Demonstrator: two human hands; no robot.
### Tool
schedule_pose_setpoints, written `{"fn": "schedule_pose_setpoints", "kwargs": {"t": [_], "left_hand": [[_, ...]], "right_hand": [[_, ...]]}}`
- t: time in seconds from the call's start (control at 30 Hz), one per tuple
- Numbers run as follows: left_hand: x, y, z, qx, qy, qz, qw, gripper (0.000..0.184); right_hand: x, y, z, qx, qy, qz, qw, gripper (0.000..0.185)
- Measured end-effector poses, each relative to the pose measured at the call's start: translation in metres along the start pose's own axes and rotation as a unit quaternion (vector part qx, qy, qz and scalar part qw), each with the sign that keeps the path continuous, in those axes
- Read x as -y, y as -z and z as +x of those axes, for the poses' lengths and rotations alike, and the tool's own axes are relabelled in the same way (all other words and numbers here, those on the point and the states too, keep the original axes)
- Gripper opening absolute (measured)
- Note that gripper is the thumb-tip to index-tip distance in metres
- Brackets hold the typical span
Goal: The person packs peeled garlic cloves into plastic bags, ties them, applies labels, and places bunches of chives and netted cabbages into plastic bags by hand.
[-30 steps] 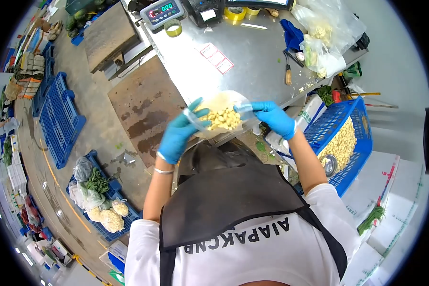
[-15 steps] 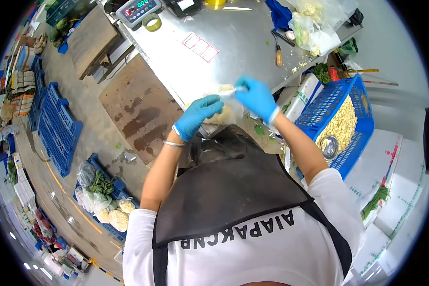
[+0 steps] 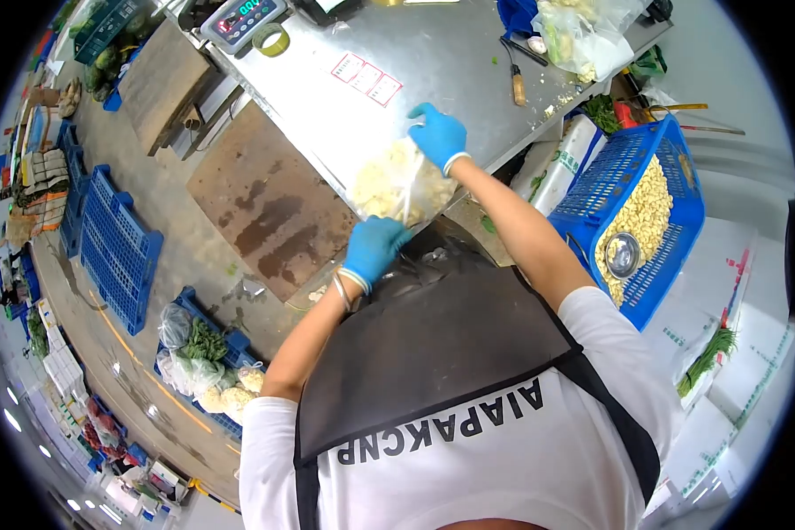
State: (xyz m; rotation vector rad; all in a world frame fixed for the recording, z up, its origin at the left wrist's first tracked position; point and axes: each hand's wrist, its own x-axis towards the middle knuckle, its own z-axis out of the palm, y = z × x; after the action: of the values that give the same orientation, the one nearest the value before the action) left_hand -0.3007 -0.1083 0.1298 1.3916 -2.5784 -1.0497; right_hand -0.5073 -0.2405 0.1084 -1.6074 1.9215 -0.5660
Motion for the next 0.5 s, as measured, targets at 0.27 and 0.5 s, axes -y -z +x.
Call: {"fn": "schedule_pose_setpoints", "kwargs": {"t": [0.27, 0.5], "left_hand": [[0.002, 0.051, 0.014, -0.103, 0.066, -0.774, 0.621, 0.020], [-0.027, 0.067, 0.062, -0.044, 0.047, -0.660, 0.748, 0.073]], "right_hand": [[-0.061, 0.031, -0.004, 0.255, -0.087, 0.367, 0.890, 0.032], [0.025, 0.066, -0.052, 0.343, -0.072, 0.474, 0.808, 0.041]]}}
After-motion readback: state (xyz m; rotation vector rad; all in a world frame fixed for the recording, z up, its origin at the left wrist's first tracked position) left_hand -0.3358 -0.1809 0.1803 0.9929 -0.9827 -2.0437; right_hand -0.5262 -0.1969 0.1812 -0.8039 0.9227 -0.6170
